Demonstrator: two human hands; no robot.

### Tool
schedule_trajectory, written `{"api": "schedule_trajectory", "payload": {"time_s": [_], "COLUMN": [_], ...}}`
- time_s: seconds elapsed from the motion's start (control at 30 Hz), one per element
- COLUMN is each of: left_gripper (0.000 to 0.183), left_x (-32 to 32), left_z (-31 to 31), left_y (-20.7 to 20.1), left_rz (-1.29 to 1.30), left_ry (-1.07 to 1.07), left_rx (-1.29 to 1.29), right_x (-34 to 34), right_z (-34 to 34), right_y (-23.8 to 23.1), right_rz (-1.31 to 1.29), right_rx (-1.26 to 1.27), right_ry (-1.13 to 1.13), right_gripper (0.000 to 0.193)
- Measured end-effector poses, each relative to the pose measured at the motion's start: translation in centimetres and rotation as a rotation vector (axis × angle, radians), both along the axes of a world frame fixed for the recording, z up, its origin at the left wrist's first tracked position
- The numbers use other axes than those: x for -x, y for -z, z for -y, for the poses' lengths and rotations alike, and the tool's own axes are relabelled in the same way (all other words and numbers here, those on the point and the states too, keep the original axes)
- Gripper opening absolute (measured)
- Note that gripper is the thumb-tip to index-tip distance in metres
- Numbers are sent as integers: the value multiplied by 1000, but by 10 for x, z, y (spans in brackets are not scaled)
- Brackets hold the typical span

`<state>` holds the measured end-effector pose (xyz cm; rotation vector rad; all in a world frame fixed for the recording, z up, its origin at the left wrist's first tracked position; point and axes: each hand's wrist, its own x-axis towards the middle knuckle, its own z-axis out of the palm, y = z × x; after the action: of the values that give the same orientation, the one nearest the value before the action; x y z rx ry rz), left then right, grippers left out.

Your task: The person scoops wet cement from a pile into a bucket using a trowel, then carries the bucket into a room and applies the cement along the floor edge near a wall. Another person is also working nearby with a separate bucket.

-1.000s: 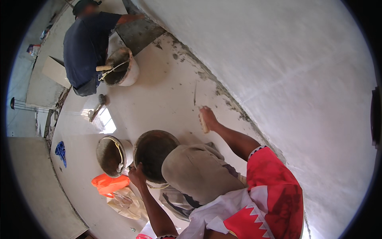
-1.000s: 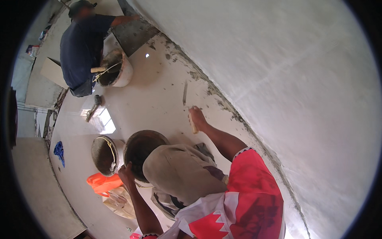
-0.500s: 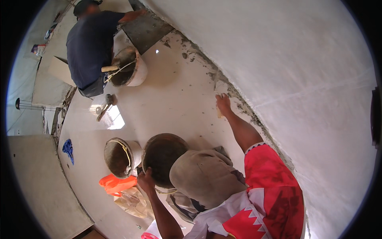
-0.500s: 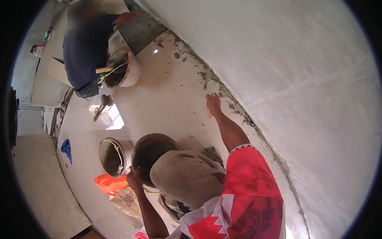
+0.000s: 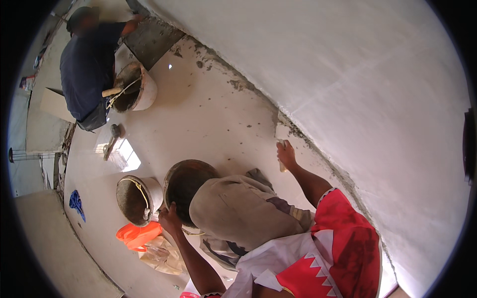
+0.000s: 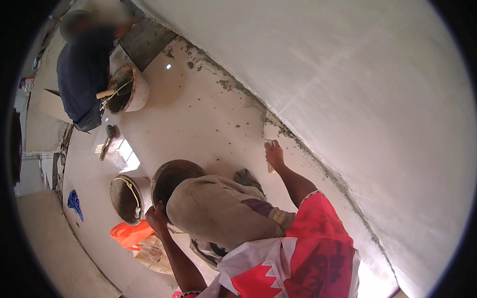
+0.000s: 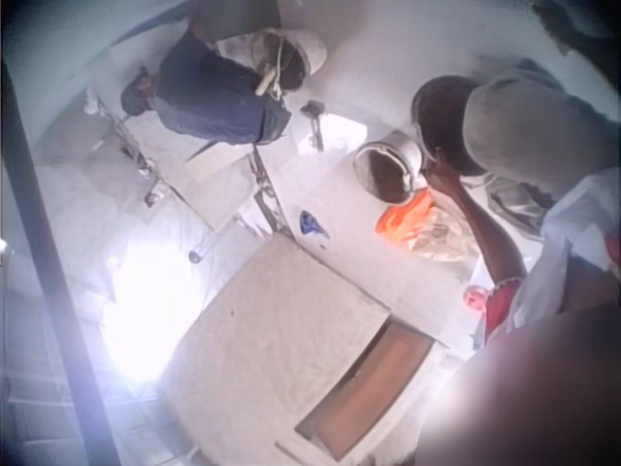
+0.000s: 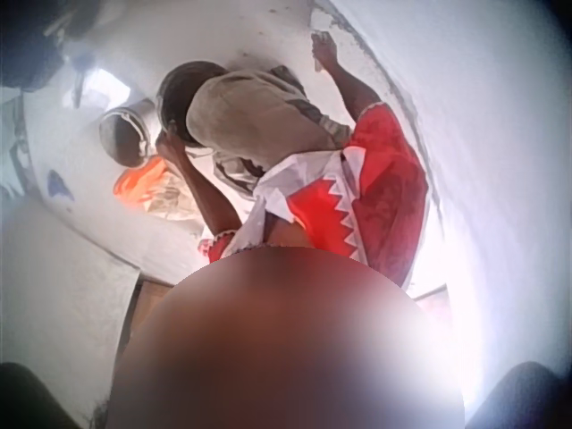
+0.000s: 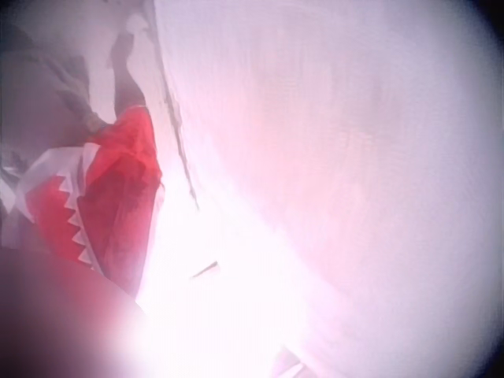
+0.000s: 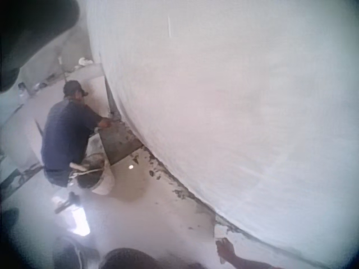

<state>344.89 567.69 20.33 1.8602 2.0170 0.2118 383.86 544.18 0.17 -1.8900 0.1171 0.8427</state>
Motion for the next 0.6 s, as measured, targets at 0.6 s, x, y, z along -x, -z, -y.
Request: {"api": "schedule_trajectory", "payload": {"time_s": [0.6], "left_gripper": [51], "left_x": [-2], "left_z": [0], "left_y": [5], "left_rz": [-64], "left_ry": [63], "left_rx": [-119], "right_x": [40], "right_z": [128], "right_y": [-58], "right_rz": [402], "right_rx": [451], "right_ry": [-310], "right_gripper": [37]}}
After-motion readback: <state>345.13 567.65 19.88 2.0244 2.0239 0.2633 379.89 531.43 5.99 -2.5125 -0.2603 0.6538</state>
